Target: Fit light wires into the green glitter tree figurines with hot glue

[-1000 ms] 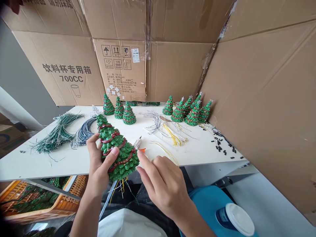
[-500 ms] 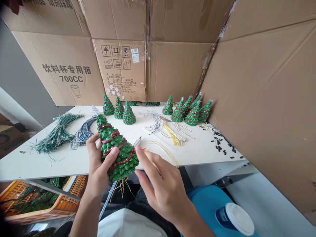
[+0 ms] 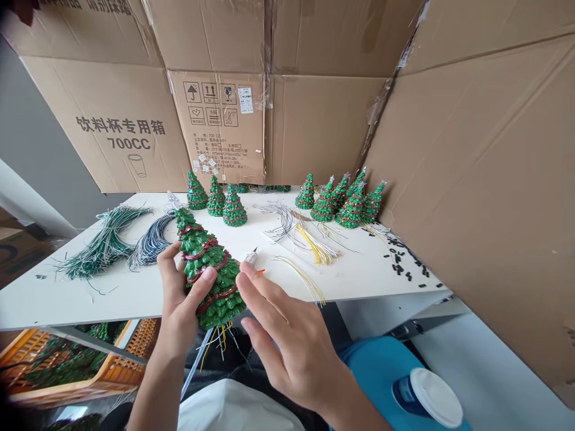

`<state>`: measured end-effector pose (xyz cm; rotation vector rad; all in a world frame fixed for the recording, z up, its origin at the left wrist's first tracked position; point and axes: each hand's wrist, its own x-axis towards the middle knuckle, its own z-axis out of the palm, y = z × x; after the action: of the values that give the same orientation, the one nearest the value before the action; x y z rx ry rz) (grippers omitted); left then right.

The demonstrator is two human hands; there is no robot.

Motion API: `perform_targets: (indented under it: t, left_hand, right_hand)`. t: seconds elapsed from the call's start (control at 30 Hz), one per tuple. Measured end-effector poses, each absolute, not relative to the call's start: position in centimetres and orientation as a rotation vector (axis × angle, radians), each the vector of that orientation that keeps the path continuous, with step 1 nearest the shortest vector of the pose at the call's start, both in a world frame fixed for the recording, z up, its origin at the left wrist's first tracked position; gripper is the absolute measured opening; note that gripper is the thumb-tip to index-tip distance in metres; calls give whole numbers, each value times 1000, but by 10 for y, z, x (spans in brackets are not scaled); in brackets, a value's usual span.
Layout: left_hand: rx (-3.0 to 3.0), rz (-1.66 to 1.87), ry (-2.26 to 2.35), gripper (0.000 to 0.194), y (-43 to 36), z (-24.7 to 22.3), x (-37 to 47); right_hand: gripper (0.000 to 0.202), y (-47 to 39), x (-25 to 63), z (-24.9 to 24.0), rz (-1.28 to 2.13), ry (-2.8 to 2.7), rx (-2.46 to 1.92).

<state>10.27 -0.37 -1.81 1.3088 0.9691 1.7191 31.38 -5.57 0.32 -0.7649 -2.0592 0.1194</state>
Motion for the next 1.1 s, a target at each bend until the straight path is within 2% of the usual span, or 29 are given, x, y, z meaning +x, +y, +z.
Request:
perform_targets:
  t: [0.07, 0.13, 0.2, 0.23, 0.3, 0.4, 0.43, 0.53, 0.63, 0.7, 0.73, 0.83, 0.9, 1.0, 1.1]
  left_hand:
    - [1309, 1720, 974, 60, -4, -18, 103]
    - [1305, 1723, 973, 60, -3, -18, 104]
    - [1298, 1727, 965, 60, -3, -18, 105]
    - [1295, 1727, 962, 60, -3, -19, 105]
    - [1286, 1725, 960, 60, -3, -19, 105]
    - [1283, 1721, 957, 60, -2, -19, 105]
    - [1287, 1722, 956, 61, -1, -19, 105]
    - [1297, 1728, 959, 62, -1, -20, 105]
    - [1295, 1721, 958, 62, -1, -20, 105]
    - [1293, 1710, 953, 62, -2, -20, 106]
    - [1291, 1706, 951, 61, -2, -19, 106]
    - [1279, 1703, 952, 59, -3, -20, 107]
    - [1277, 1710, 953, 59, -2, -21, 107]
    - [1231, 1727, 927, 60, -3, -22, 109]
    - [1096, 1718, 875, 59, -4, -20, 112]
  right_hand:
    - [68, -54, 311, 2, -153, -2069, -849]
    - [41, -55, 309, 3, -271, -2053, -902]
    - [11, -57, 308, 6, -177, -2028, -901]
    - [10, -58, 309, 8, -49, -2020, -887]
    - [20, -61, 311, 12, 284, -1992, -840]
    - [17, -63, 316, 14, 684, -1933, -685]
    - [28, -63, 317, 13, 732, -1916, -643]
    - [68, -60, 317, 6, 623, -1922, -670]
    - [86, -57, 312, 0, 418, -1918, -747]
    - [85, -56, 309, -2, 362, -1862, -774]
    - [78, -56, 308, -2, 350, -1836, -794]
    - [37, -56, 306, 1, 333, -1815, -841]
    - [24, -56, 305, 2, 309, -1819, -844]
    - [30, -53, 302, -2, 241, -1791, -874]
    - [58, -49, 299, -11, 229, -1738, -892]
